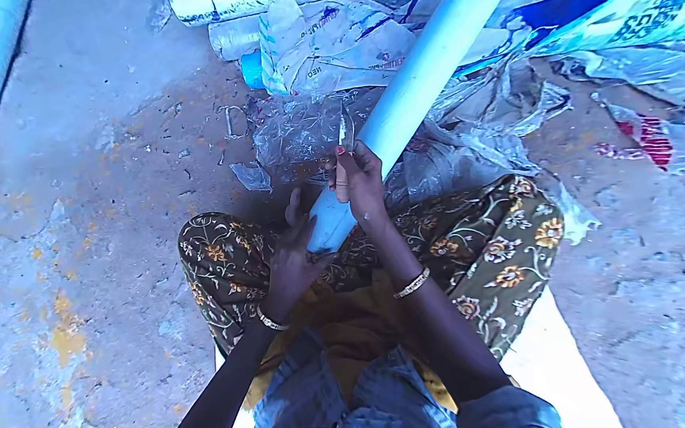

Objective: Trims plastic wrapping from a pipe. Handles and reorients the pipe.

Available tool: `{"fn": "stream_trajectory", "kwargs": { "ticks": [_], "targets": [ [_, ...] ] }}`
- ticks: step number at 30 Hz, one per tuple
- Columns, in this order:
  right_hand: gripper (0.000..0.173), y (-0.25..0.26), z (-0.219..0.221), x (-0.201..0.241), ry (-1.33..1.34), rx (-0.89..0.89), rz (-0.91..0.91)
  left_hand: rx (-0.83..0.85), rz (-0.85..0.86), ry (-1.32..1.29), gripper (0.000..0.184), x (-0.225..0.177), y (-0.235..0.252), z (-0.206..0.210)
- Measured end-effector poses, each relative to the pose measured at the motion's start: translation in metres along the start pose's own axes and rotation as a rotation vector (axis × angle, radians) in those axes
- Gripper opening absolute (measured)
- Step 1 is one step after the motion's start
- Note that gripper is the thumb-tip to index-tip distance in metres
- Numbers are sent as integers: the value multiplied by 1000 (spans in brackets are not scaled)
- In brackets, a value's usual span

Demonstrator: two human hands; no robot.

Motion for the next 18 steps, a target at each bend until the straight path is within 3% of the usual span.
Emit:
{"fn": "stream_trajectory", "kwargs": {
  "ticks": [2,3,6,13,18],
  "targets": [
    [23,1,-18,22,44,-74,-27,102,-68,175,108,-12,-3,17],
    [20,5,-26,31,75,-128,-45,91,-101,224,112,-12,0,26],
    [18,-1,-50,44,99,-213,-40,136,-191,172,116,-4,14,23],
    [6,-21,-61,24,21,-312,108,299,-304,-500,124,17,21,6],
    [7,-20,-59,15,-66,-306,130,384,-391,-755,120,9,19,15]
  ]
}}
Point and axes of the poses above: each hand's wrist, its own y-axis towards the middle knuckle, its own z-axis out of the palm, x = y × z, the point moved 2 cm from there along y, towards the middle knuckle, and after that the axes turned 2 degrees about z, right-handed, at the moved point
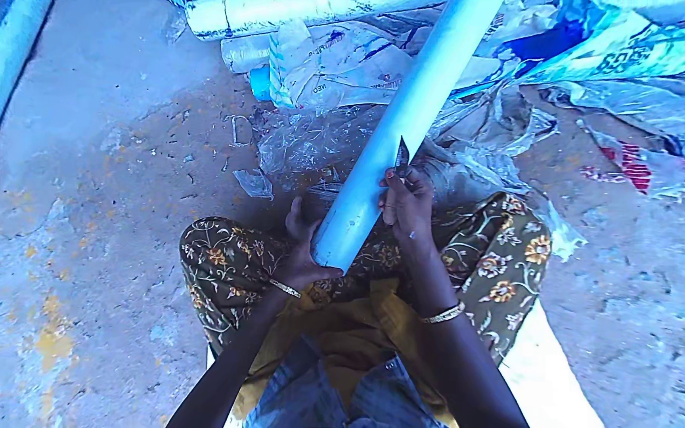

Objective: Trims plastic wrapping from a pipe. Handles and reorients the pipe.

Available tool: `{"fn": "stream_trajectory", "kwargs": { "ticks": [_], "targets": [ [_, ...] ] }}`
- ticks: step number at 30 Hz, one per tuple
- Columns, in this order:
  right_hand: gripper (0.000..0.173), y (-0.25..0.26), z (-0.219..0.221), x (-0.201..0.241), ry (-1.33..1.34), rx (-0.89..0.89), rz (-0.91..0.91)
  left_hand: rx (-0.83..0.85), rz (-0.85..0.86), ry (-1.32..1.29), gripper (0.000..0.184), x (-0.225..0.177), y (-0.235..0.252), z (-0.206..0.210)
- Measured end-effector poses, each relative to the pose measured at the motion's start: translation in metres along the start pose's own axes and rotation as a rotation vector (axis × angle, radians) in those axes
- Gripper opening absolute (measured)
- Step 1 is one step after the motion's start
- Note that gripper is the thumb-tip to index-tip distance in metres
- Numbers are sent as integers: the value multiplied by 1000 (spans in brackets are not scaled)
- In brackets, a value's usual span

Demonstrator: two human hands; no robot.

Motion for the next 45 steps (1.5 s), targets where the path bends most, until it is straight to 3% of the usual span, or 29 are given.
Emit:
{"fn": "stream_trajectory", "kwargs": {
  "ticks": [3,9,14,18,21,26,31,35,45],
  "targets": [
    [16,-3,-4,-3,-82,47,-13,23,-4,20,118,4,0,1],
    [17,-4,7,-8,-539,124,-317,62,105,110,111,0,-7,-3],
    [16,-11,-2,-6,-569,117,-282,-55,276,195,97,2,-19,8],
    [19,-8,-5,-7,-586,88,-278,-223,634,563,46,1,-30,19],
    [22,-9,2,-8,-656,77,-347,-242,729,687,21,-6,-35,20],
    [23,-22,13,1,-777,91,-357,-210,730,707,15,-9,-32,7],
    [21,7,22,-5,-778,-35,-428,-188,679,715,14,-15,-31,4],
    [22,-25,12,8,-792,83,-370,-161,617,812,16,-23,-33,11],
    [22,-26,11,11,-765,83,-334,-252,691,841,15,-13,-37,15]
  ]
}}
Point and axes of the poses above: each hand's wrist, its own y-axis towards the middle knuckle, its own z-axis out of the palm, x = y × z, the point moved 2 cm from there along y, towards the middle knuckle, and after that the axes turned 2 degrees about z, right-handed, at the moved point
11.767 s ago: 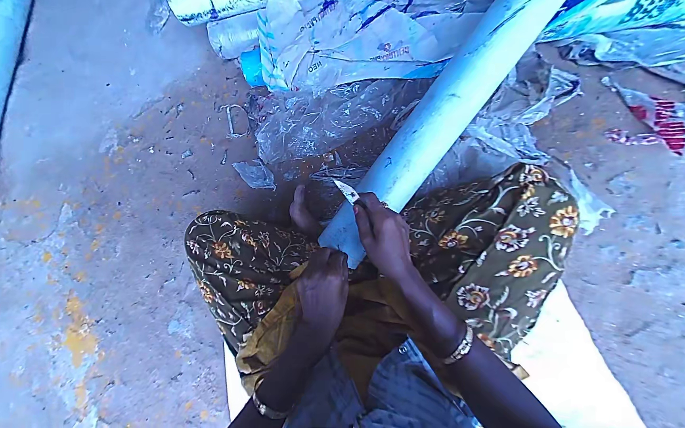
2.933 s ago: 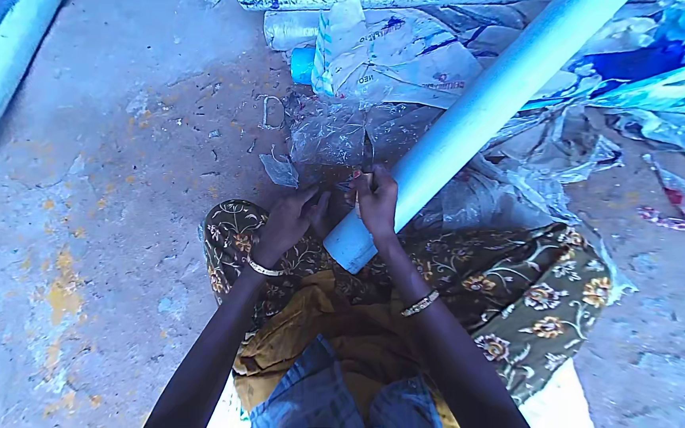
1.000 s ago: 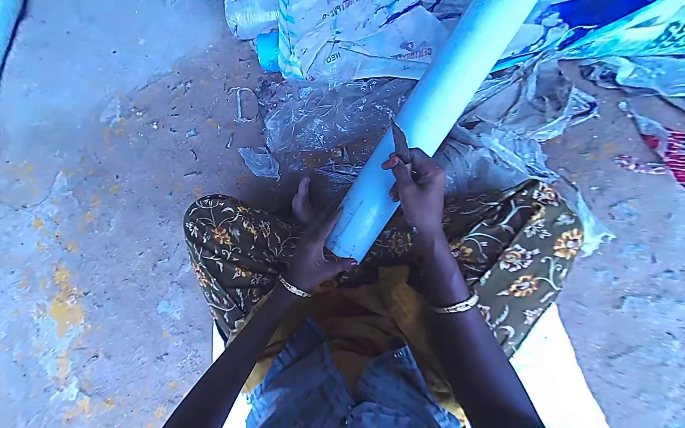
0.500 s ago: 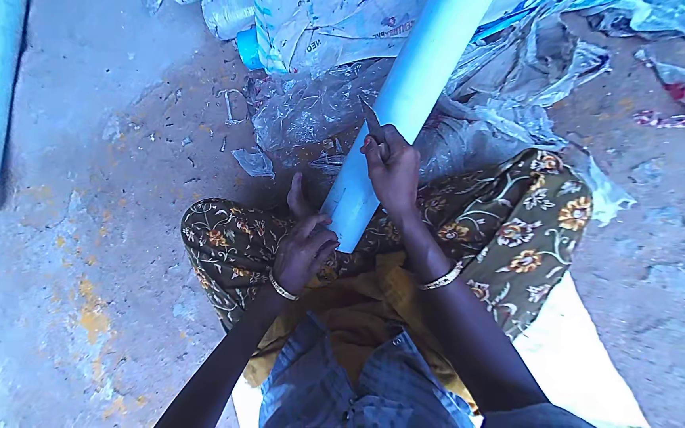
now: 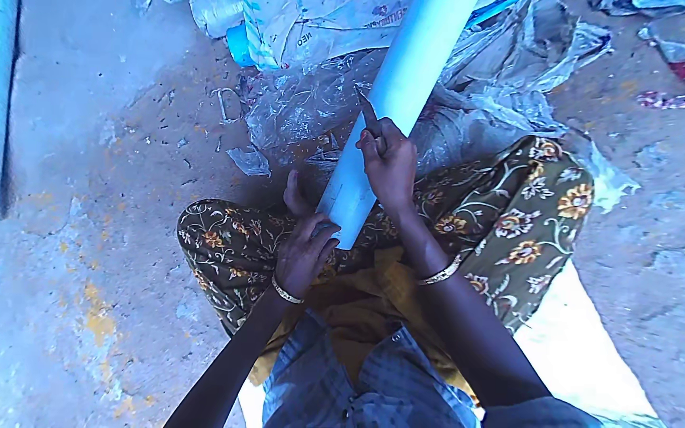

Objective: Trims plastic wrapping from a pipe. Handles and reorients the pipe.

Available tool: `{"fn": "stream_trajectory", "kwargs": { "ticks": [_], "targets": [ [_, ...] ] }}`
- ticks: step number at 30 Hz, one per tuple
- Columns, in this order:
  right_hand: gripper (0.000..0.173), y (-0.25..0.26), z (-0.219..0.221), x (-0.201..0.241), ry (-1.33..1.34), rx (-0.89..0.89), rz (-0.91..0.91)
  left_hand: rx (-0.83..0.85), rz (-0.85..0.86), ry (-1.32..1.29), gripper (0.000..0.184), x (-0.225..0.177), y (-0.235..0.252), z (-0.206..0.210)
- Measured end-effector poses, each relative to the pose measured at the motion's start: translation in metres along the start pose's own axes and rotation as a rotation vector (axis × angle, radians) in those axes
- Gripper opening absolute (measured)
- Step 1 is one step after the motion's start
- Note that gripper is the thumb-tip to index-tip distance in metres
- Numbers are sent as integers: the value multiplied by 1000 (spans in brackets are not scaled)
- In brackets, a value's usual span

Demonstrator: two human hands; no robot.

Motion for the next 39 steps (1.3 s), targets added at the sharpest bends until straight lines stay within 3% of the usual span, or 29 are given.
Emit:
{"fn": "stream_trajectory", "kwargs": {
  "ticks": [16,20,27,32,39],
  "targets": [
    [22,12,15,-15,33,-122,-50,-67,-20,17,15,-7,-5,6],
    [20,29,19,-16,8,-172,17,-66,-3,36,12,-8,-4,6],
    [19,12,16,-13,15,-148,-48,-87,-100,35,18,-14,-3,5],
    [20,19,16,-14,-8,-151,-22,-138,-53,188,8,-28,3,10],
    [20,29,22,-16,12,-159,35,-176,-62,508,11,-35,6,16]
  ]
}}
Point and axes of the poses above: each hand's wrist, its own y-axis towards the middle knuckle, its own z-axis out of the palm, x = y × z, the point moved 2 cm from there along y, towards the middle knuckle, and after that the axes turned 2 degrees about z, right-handed, at the moved point
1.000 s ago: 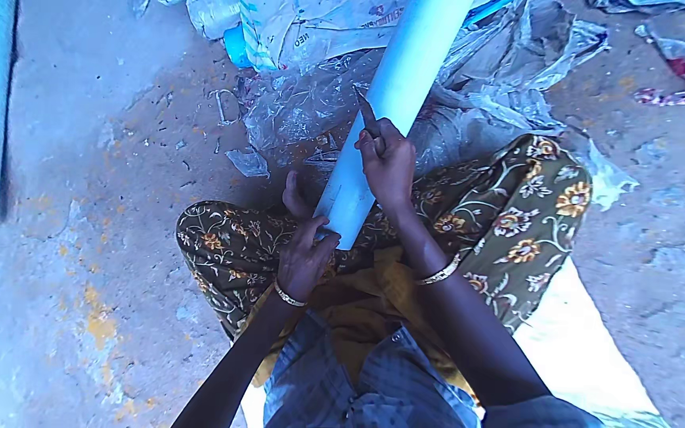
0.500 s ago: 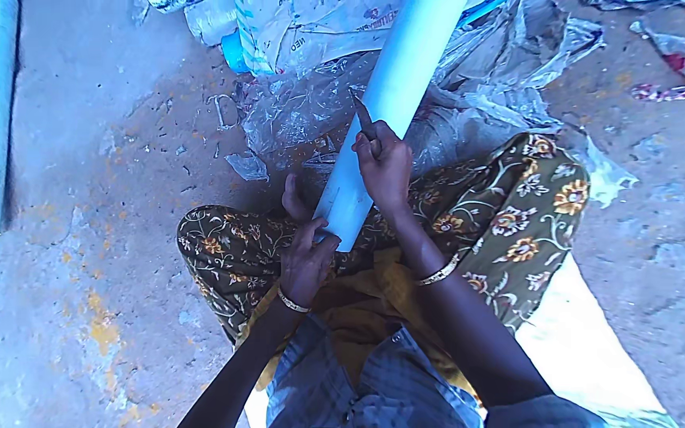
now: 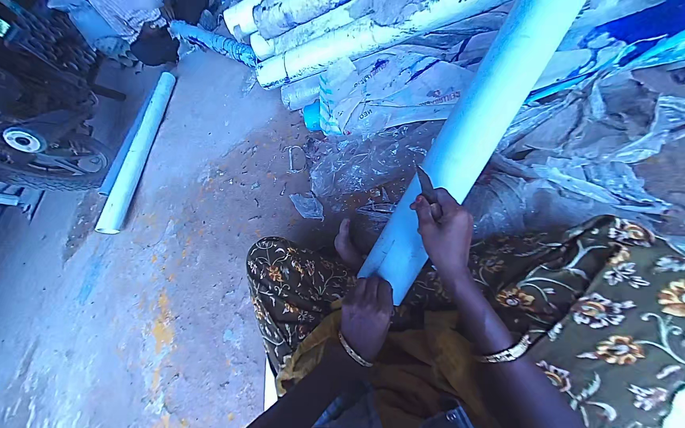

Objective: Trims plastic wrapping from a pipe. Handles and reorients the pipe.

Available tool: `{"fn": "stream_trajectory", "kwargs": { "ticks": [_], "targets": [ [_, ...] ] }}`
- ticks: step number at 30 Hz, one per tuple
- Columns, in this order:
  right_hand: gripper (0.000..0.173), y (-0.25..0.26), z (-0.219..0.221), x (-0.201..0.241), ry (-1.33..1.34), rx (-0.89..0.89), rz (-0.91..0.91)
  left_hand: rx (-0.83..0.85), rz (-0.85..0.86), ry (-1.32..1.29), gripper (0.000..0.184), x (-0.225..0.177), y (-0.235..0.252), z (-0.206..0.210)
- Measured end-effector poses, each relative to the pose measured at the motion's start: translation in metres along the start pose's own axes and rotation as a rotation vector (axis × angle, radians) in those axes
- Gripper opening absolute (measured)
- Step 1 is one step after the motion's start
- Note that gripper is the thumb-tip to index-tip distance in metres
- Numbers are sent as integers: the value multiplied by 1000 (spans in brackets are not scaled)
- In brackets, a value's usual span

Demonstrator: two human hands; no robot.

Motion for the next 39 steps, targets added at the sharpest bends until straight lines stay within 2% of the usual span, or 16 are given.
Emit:
{"fn": "stream_trajectory", "kwargs": {
  "ticks": [4,12,14,15,17,18,21,25,27,30,35,39],
  "targets": [
    [25,1,-2,-2,18,-10,-16,-9,-27,61,13,-3,-1,2],
    [24,0,-1,-2,4,-27,-10,11,-78,23,11,-8,-7,4],
    [25,-1,-2,-1,8,-30,-10,60,-75,-8,11,-14,-12,4],
    [25,-1,-2,0,10,-29,-10,112,-77,-9,12,-18,-15,4],
    [25,-1,-2,1,17,-23,-9,319,-126,-60,20,-28,-14,-5],
    [25,-1,-1,2,18,-20,-13,319,-121,-74,20,-29,-13,-8],
    [23,2,0,1,11,-19,-12,77,-116,-196,10,-19,-6,-9],
    [21,-4,-4,-4,-7,12,32,60,-329,-338,25,26,17,-16],
    [21,-5,-4,-3,9,18,21,48,-422,-363,24,53,30,-17],
    [22,-4,-4,1,13,-4,-16,58,-518,-356,25,72,42,-21],
    [23,1,-1,-3,23,-19,-2,48,-503,-440,12,80,41,-13],
    [23,5,0,-7,119,-3,65,-37,-447,-561,13,86,35,-5]
  ]
}}
Point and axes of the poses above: each hand's wrist, its own y-axis towards the middle knuckle, its own z-axis out of the palm, x = y × z, the point moved 2 cm from there along y, towards the middle knuckle, and after that the axes turned 2 degrees about z, right-handed, at the moved point
